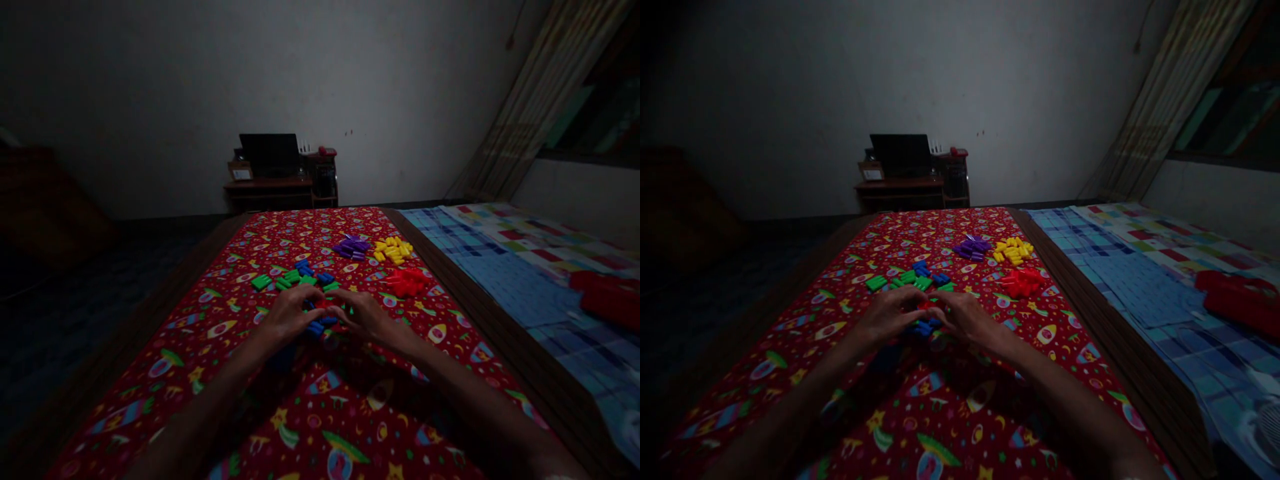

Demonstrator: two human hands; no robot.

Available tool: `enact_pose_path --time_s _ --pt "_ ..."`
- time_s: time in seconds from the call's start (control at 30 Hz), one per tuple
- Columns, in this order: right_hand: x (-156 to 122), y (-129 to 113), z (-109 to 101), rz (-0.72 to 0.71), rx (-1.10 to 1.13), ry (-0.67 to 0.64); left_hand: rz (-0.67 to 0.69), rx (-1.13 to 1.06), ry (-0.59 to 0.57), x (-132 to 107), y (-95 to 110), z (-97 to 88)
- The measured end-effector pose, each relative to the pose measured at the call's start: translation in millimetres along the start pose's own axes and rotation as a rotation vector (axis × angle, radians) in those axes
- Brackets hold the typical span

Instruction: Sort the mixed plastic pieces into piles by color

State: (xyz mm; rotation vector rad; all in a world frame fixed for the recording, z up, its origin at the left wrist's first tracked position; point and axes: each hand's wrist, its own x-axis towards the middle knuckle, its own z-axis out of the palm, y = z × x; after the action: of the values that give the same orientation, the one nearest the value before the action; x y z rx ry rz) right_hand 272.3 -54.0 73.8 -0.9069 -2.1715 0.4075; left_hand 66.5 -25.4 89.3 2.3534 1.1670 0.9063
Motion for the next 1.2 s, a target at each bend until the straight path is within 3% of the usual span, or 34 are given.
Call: enact_pose_path --time_s 0.13,0.3,0.4,0.53,0.73,0.83,0.9,0.97,1.03,1.1,1.2 --pt "3.7 19.6 -25.7 0.103 -0.044 0.112 0.042 -0.058 -0.013 -2.3 5.0 10.6" --pt "-5.4 82.5 -93.2 0.378 -0.167 0.365 0.075 0.018 -0.019 -1.3 -2.5 -1.3" --pt "-31.4 116.7 -123.6 0.528 -0.186 0.316 0.07 0.06 -0.024 0.5 -8.0 -4.4" --pt "-74.0 138.9 -135.8 0.624 -0.261 0.185 -0.025 0.115 0.001 6.1 -24.2 -12.4" --pt "-99.3 135.0 -129.5 0.6 -0.387 0.172 -0.088 0.164 0.033 5.8 -50.6 -22.0" --pt "-88.3 121.0 -126.2 0.611 -0.458 0.255 -0.007 0.214 0.03 -14.1 -46.0 -10.6" --pt "-75.5 106.6 -117.1 0.577 -0.428 0.322 0.119 0.299 -0.037 -33.6 -36.6 2.7" --pt "-61.7 90.7 -97.2 0.512 -0.306 0.316 0.261 0.402 -0.151 -52.0 -27.3 17.0" --pt "-48.7 78.1 -66.3 0.442 -0.154 0.227 0.359 0.484 -0.228 -63.6 -22.9 28.0" --pt "-36.9 72.8 -29.5 0.361 -0.069 0.143 0.387 0.539 -0.235 -66.1 -26.3 32.7" --pt "-16.7 78.1 21.0 0.3 -0.072 0.125 0.342 0.572 -0.179 -56.6 -45.4 28.0"
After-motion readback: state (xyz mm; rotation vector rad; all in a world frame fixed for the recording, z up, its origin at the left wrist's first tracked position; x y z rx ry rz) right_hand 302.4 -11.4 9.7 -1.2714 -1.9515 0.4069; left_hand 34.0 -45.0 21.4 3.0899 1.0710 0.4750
